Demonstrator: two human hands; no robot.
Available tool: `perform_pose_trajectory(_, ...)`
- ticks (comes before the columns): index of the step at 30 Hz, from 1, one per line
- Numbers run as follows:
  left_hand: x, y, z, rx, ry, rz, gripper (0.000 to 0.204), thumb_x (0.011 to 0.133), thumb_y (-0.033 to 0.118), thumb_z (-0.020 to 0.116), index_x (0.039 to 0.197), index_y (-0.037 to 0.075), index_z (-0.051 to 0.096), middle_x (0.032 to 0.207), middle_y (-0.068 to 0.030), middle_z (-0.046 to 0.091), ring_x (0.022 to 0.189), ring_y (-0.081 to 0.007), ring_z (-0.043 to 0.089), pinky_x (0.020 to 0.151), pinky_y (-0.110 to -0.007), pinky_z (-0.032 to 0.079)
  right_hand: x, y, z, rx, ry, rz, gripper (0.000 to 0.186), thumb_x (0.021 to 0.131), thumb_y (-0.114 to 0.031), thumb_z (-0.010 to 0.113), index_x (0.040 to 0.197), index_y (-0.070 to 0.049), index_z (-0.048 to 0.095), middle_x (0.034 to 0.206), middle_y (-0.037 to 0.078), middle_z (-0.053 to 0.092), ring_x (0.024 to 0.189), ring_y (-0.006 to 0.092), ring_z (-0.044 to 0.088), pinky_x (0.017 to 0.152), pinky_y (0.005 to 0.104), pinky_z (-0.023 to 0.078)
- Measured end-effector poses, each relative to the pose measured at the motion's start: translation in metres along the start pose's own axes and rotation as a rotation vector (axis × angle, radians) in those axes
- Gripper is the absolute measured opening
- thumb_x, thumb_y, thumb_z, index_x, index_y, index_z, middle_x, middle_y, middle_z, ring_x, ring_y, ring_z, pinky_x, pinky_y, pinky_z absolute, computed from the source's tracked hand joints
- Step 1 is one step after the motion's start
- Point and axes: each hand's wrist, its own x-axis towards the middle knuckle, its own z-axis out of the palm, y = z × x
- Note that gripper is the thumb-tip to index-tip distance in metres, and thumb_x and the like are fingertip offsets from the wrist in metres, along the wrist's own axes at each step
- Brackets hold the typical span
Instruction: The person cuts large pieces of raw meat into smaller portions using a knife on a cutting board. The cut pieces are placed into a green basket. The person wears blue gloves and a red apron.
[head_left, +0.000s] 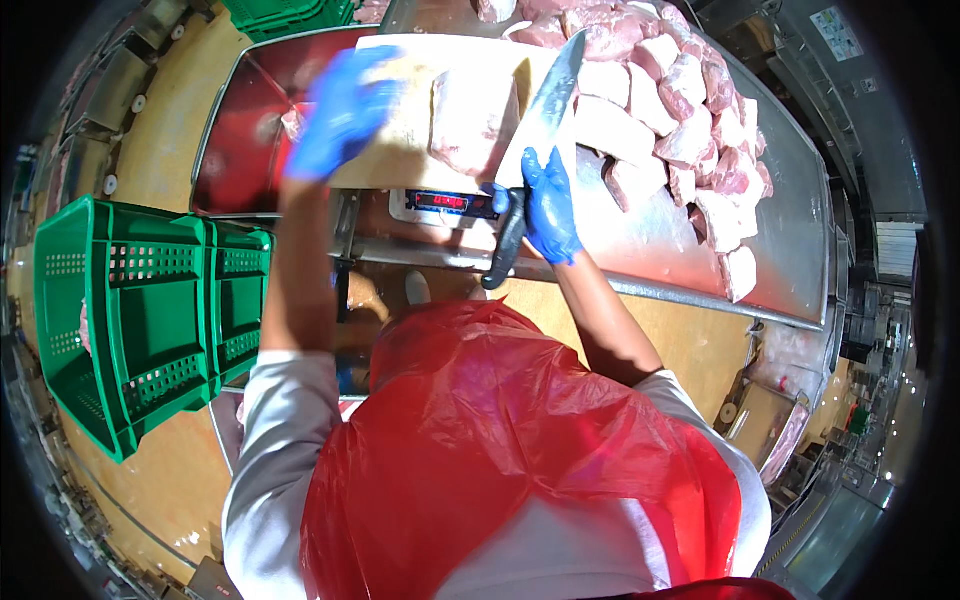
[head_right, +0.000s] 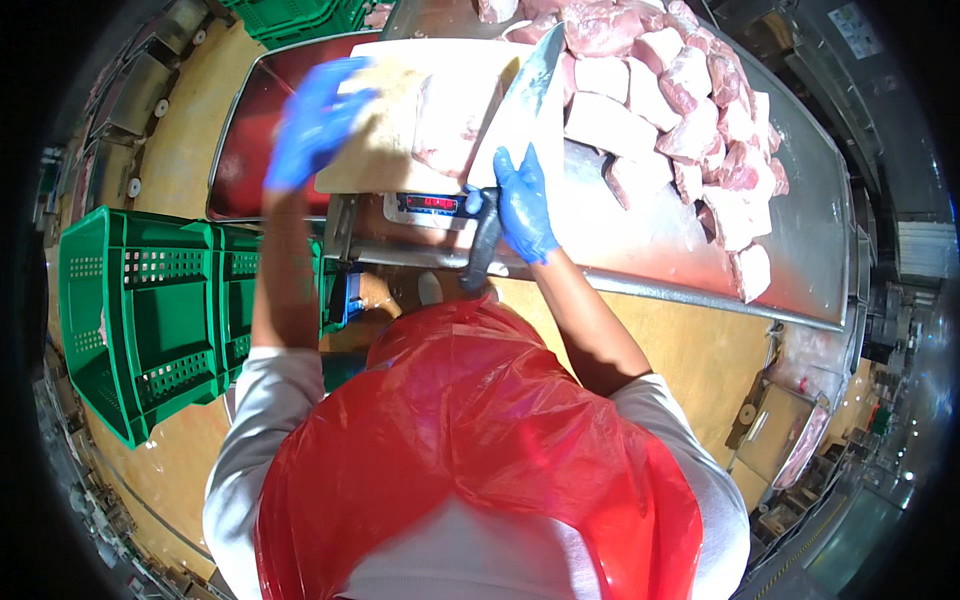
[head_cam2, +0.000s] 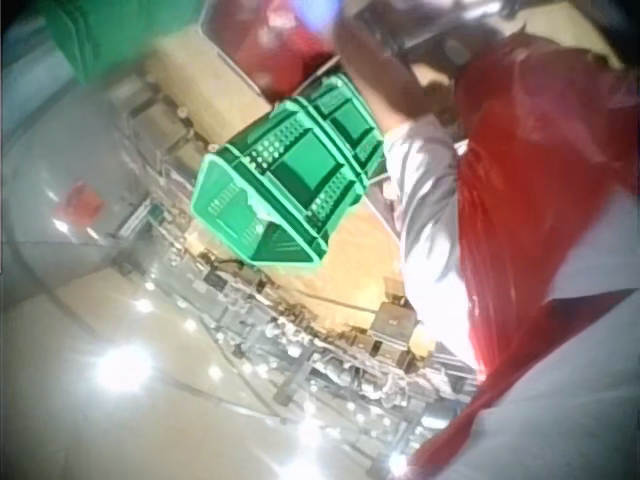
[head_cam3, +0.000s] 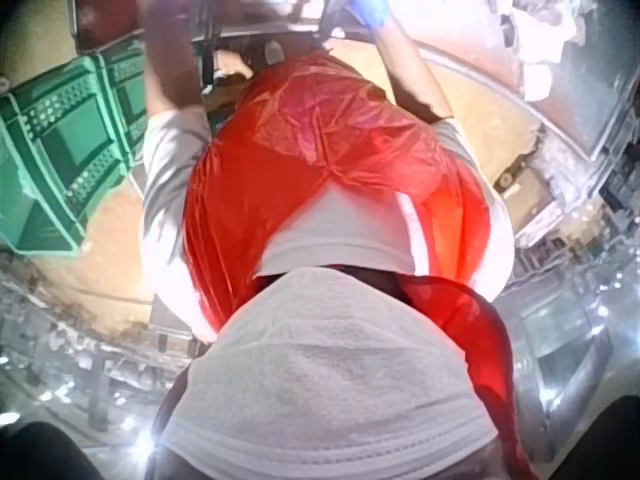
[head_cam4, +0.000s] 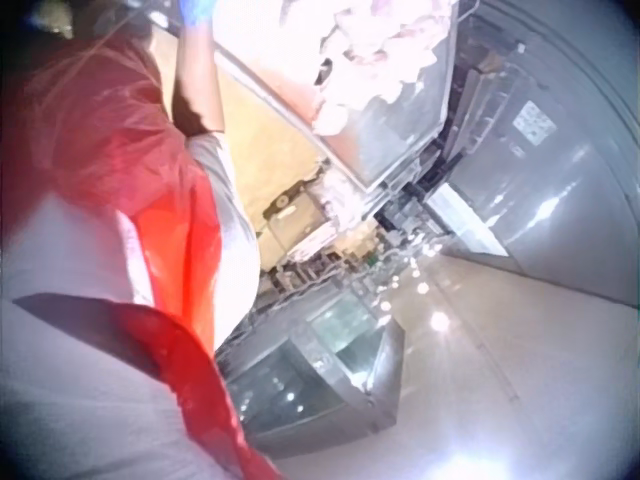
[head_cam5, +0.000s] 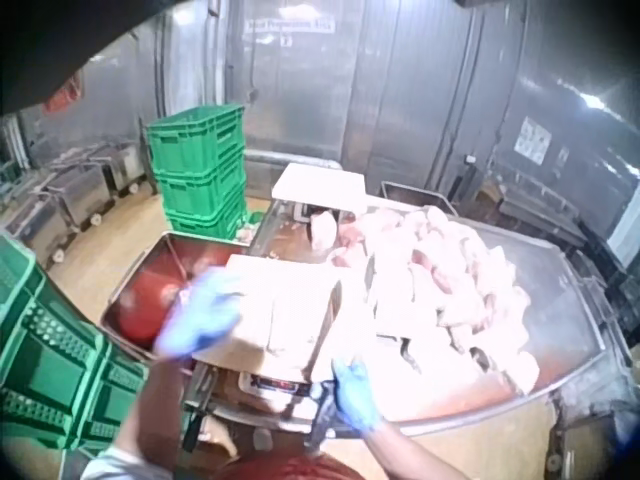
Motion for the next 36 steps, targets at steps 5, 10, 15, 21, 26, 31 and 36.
perform_pose_trajectory(5, 0.065, -0.055, 0.129, -0.146, -0.324, -0.157, 0.051, 0.091, 0.035, 0.07, 0.131, 0.004, 0.061, 0.129, -0.0169, 0.064, 0.117, -0.0269, 0.061, 0.102, -0.038, 0.048, 0.028, 0.024, 0.025, 0.04, 0.134, -0.072, 0.027, 0.105, -0.025, 0.053, 0.124, -0.009, 0.044, 0.087, 0.008, 0.059, 0.059, 0.0216, 0.063, 0.049, 0.0323, 0.055)
perform_pose_trajectory(10, 0.077, -0.047, 0.12, -0.018, -0.575, -0.238, 0.048, 0.09, 0.043, 0.069, 0.116, 0.003, 0.067, 0.113, -0.0166, 0.069, 0.109, -0.0251, 0.063, 0.096, -0.035, 0.049, 0.047, 0.029, 0.0, -0.231, 0.286, -0.276, 0.029, 0.106, -0.023, 0.051, 0.125, -0.001, 0.046, 0.095, 0.012, 0.062, 0.074, 0.0211, 0.062, 0.064, 0.0338, 0.053)
perform_pose_trajectory(15, -0.028, -0.082, 0.089, 0.055, -0.151, 0.043, 0.024, 0.09, 0.027, 0.071, 0.094, 0.005, 0.061, 0.085, -0.0105, 0.063, 0.084, -0.0243, 0.062, 0.078, -0.039, 0.05, 0.067, -0.042, -0.025, -0.485, 0.23, -0.347, 0.023, 0.106, -0.02, 0.049, 0.118, 0.0, 0.049, 0.086, 0.01, 0.063, 0.06, 0.0173, 0.062, 0.056, 0.0307, 0.053)
perform_pose_trajectory(21, -0.097, 0.023, 0.087, -0.028, 0.259, -0.335, 0.025, 0.082, 0.015, 0.077, 0.1, 0.008, 0.061, 0.08, -0.0122, 0.066, 0.069, -0.0304, 0.066, 0.064, -0.039, 0.054, 0.044, -0.056, -0.019, -1.1, -0.054, -0.246, 0.024, 0.104, -0.022, 0.051, 0.12, -0.003, 0.052, 0.078, 0.019, 0.067, 0.07, 0.0328, 0.068, 0.061, 0.0411, 0.053)
perform_pose_trajectory(26, -0.087, 0.03, 0.135, 0.049, 0.466, -0.174, 0.021, 0.079, 0.012, 0.079, 0.094, 0.009, 0.064, 0.078, -0.012, 0.07, 0.068, -0.029, 0.07, 0.064, -0.039, 0.056, 0.061, -0.017, 0.03, -1.581, -0.386, -0.444, 0.021, 0.1, -0.024, 0.053, 0.111, -0.007, 0.047, 0.087, 0.025, 0.067, 0.081, 0.046, 0.066, 0.07, 0.0543, 0.051)
perform_pose_trajectory(31, -0.091, 0.024, 0.141, 0.07, 0.454, -0.202, 0.014, 0.078, 0.009, 0.074, 0.082, 0.012, 0.06, 0.071, -0.0118, 0.063, 0.063, -0.0319, 0.064, 0.058, -0.044, 0.052, 0.058, -0.018, 0.025, -1.815, -0.467, -0.268, 0.023, 0.098, -0.022, 0.054, 0.115, -0.008, 0.047, 0.091, 0.023, 0.069, 0.082, 0.0429, 0.068, 0.07, 0.0522, 0.053)
perform_pose_trajectory(36, -0.114, 0.011, 0.108, 0.371, 0.303, -0.093, 0.012, 0.079, 0.007, 0.071, 0.079, 0.011, 0.06, 0.074, -0.0098, 0.063, 0.065, -0.0298, 0.066, 0.057, -0.041, 0.053, -0.01, -0.084, -0.076, -2.113, -0.588, -0.081, 0.027, 0.098, -0.017, 0.051, 0.123, -0.011, 0.047, 0.092, 0.02, 0.068, 0.08, 0.0398, 0.069, 0.066, 0.0487, 0.055)
